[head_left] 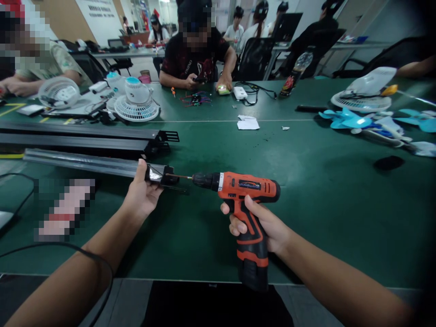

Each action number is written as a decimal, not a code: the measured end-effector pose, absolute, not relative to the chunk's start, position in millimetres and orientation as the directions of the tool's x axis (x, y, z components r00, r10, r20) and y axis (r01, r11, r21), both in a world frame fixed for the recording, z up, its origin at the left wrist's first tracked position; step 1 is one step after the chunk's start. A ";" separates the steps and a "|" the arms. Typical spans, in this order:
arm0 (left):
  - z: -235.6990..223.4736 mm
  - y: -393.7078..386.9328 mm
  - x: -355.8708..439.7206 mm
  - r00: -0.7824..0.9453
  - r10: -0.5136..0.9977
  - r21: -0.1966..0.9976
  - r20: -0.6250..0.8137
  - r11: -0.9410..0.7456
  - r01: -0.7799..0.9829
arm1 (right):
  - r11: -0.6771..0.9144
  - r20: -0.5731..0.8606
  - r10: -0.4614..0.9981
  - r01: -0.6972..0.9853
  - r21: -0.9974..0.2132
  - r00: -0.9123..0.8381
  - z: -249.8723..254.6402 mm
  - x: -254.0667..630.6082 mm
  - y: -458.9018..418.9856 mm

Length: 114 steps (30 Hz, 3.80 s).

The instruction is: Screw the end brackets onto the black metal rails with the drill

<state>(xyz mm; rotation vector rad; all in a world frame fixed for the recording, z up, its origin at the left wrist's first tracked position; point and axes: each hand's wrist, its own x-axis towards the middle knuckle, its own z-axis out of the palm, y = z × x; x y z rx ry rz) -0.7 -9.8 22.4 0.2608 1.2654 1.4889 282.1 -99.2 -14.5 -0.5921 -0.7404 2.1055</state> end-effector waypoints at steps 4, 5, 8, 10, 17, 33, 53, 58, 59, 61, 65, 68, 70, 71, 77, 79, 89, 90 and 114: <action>27.4 -11.2 -0.9 -0.357 0.794 0.772 -0.492 0.209 -0.600 | -0.497 -0.163 0.818 -0.536 -0.683 -0.551 -15.2 282.4 -99.1; 28.5 -11.7 0.1 -0.366 0.792 0.766 -0.489 0.188 -0.615 | -0.507 -0.173 0.813 -0.528 -0.681 -0.556 -15.6 282.5 -99.1; 28.6 -13.1 4.4 -0.415 0.783 0.764 -0.464 0.117 -0.634 | -0.533 -0.194 0.793 -0.503 -0.680 -0.577 -16.2 282.3 -99.3; 25.5 -13.9 6.9 -0.451 0.782 0.782 -0.430 0.073 -0.619 | -0.523 -0.195 0.800 -0.501 -0.689 -0.568 -16.4 281.7 -99.4; 17.1 -11.8 1.0 -0.405 0.787 0.767 -0.466 0.132 -0.628 | -0.521 -0.207 0.805 -0.497 -0.694 -0.555 -18.7 279.6 -97.8; 42.6 -12.8 -14.5 -0.304 0.784 0.778 -0.542 0.330 -0.535 | -0.531 -0.215 0.812 -0.535 -0.657 -0.543 -14.0 278.8 -94.0; 35.7 -6.5 -42.6 -0.251 0.820 0.855 -0.515 0.471 -0.216 | -0.533 -0.242 0.821 -0.544 -0.649 -0.516 -15.5 279.2 -91.8; 39.4 -3.4 -49.3 -0.215 0.820 0.848 -0.530 0.520 -0.103 | -0.508 -0.248 0.844 -0.563 -0.652 -0.476 -15.1 278.6 -90.1; 40.0 -3.2 -50.4 -0.207 0.822 0.846 -0.531 0.528 -0.073 | -0.515 -0.254 0.841 -0.562 -0.648 -0.478 -15.3 278.8 -89.9; 40.4 -2.9 -53.4 -0.192 0.820 0.838 -0.539 0.545 -0.024 | -0.532 -0.269 0.832 -0.559 -0.636 -0.486 -15.5 279.3 -89.8; 36.4 -1.3 -59.5 -0.159 0.812 0.825 -0.562 0.564 -0.034 | -0.557 -0.287 0.816 -0.554 -0.619 -0.501 -14.1 279.7 -89.6; 29.5 -1.5 -59.0 -0.185 0.835 0.855 -0.519 0.513 -0.083 | -0.549 -0.279 0.821 -0.557 -0.623 -0.498 -13.2 279.4 -89.4; 23.9 -3.3 -55.6 -0.200 0.866 0.888 -0.459 0.455 -0.068 | -0.542 -0.264 0.823 -0.557 -0.629 -0.503 -13.6 279.4 -89.3; 21.0 -4.7 -53.4 -0.189 0.884 0.903 -0.426 0.427 -0.042 | -0.540 -0.257 0.823 -0.556 -0.632 -0.507 -14.2 279.5 -89.2; 6.6 -15.7 -43.3 -0.150 0.979 0.919 -0.135 0.180 0.350 | -0.553 -0.267 0.812 -0.538 -0.636 -0.519 -19.3 280.6 -89.8; 4.1 -19.9 -41.5 -0.157 0.987 0.920 -0.021 0.081 0.382 | -0.551 -0.268 0.814 -0.537 -0.639 -0.516 -20.1 280.8 -90.3; 4.8 -26.3 -46.6 -0.221 0.943 0.873 0.249 -0.120 0.473 | -0.548 -0.259 0.811 -0.523 -0.653 -0.525 -19.0 281.0 -90.5; 5.1 -24.4 -48.6 -0.211 0.929 0.832 0.305 -0.152 0.533 | -0.546 -0.256 0.812 -0.528 -0.651 -0.524 -18.5 280.8 -90.5; -22.8 -1.0 -71.0 0.314 0.799 0.076 0.513 -0.406 0.911 | -0.547 -0.304 0.830 -0.573 -0.610 -0.467 -23.2 278.8 -88.9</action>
